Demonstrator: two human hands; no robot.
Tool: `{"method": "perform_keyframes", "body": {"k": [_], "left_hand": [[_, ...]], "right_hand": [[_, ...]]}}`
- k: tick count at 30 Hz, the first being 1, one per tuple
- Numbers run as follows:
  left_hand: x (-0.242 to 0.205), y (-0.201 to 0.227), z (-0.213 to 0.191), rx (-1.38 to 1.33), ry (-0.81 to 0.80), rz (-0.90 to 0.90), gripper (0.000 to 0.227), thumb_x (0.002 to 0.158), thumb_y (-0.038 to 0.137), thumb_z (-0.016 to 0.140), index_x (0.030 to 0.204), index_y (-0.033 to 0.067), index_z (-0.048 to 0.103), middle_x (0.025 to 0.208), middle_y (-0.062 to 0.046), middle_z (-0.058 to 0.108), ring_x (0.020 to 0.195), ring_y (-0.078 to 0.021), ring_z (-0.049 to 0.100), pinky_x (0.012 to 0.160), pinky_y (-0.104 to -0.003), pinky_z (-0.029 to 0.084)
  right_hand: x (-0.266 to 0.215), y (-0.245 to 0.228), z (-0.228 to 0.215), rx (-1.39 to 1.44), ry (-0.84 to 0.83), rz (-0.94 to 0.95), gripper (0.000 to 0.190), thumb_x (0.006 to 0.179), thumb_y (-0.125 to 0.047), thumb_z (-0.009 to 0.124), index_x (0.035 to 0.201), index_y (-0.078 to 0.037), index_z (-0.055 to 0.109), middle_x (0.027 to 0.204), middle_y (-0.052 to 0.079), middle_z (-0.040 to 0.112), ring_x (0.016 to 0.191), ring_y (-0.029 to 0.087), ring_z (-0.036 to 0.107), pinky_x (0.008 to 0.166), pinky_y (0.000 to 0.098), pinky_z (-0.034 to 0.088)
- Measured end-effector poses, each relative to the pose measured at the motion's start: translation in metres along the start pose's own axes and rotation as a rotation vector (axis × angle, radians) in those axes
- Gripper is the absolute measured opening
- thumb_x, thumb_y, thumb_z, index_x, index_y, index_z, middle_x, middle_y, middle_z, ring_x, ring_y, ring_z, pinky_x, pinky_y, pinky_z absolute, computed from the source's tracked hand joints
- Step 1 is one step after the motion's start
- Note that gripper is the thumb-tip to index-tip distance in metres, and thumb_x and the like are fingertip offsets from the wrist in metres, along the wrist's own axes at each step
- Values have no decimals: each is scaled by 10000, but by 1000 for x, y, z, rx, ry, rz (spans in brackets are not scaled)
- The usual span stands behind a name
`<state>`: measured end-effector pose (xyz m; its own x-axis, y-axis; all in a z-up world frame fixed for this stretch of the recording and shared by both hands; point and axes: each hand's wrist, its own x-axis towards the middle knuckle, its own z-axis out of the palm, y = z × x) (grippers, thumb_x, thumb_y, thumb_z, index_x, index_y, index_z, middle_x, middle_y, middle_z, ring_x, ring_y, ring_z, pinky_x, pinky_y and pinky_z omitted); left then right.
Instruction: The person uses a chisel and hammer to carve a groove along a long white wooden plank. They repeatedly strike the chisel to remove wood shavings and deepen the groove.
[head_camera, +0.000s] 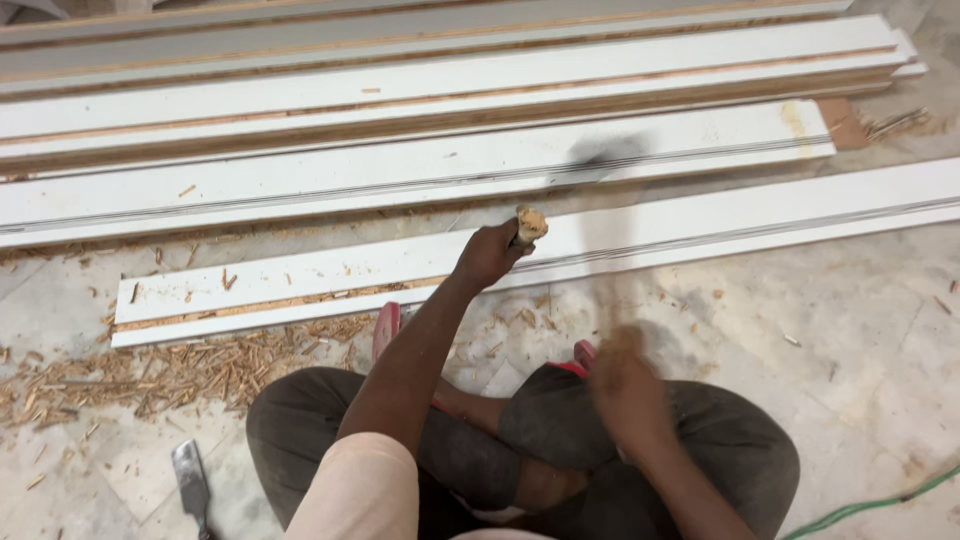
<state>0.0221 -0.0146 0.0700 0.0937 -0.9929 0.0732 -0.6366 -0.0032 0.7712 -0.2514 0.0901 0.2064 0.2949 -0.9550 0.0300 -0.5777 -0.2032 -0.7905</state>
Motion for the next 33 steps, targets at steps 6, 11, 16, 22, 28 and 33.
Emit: {"method": "perform_keyframes", "body": {"k": [6, 11, 16, 22, 28, 33], "left_hand": [[0, 5, -3, 72, -32, -52, 331, 942, 333, 729, 1118, 66, 646, 869, -166, 750, 828, -384, 717, 734, -483, 533], [-3, 3, 0, -11, -13, 20, 329, 890, 277, 740, 1138, 81, 649, 882, -160, 748, 817, -377, 712, 719, -467, 532], [6, -1, 4, 57, -85, -22, 290, 909, 278, 748, 1097, 80, 651, 888, -151, 741, 830, -369, 704, 743, -469, 526], [24, -3, 19, 204, -161, 63, 260, 877, 278, 763, 1040, 95, 676, 885, -133, 741, 854, -361, 698, 754, -491, 517], [32, -5, 24, 196, -194, 65, 239, 854, 266, 753, 1011, 104, 675, 882, -123, 739, 859, -354, 701, 758, -495, 521], [42, -13, 36, 396, -329, 38, 205, 866, 289, 728, 989, 134, 675, 893, -121, 725, 888, -359, 693, 759, -511, 520]], "right_hand": [[18, -25, -66, 198, -205, 369, 225, 940, -218, 633, 1120, -93, 585, 593, 77, 554, 439, 149, 508, 417, 339, 429], [12, -30, -99, 423, 252, -125, 188, 1055, -108, 546, 1201, -46, 446, 804, 21, 563, 564, 61, 515, 489, 244, 455], [8, 7, -17, -33, 30, -23, 123, 1055, -141, 564, 1163, -97, 524, 974, 139, 602, 690, 136, 596, 565, 301, 527], [20, 5, -71, 416, -80, 323, 202, 958, -114, 551, 1156, -88, 523, 842, 48, 629, 527, 128, 540, 451, 315, 477], [23, 32, -38, 565, 143, 231, 149, 998, -115, 535, 1112, -60, 457, 725, 43, 563, 520, 123, 542, 455, 292, 485], [22, 50, -17, 662, -309, 691, 182, 923, -125, 600, 1045, -22, 513, 705, 54, 523, 485, 133, 484, 418, 320, 450]]}}
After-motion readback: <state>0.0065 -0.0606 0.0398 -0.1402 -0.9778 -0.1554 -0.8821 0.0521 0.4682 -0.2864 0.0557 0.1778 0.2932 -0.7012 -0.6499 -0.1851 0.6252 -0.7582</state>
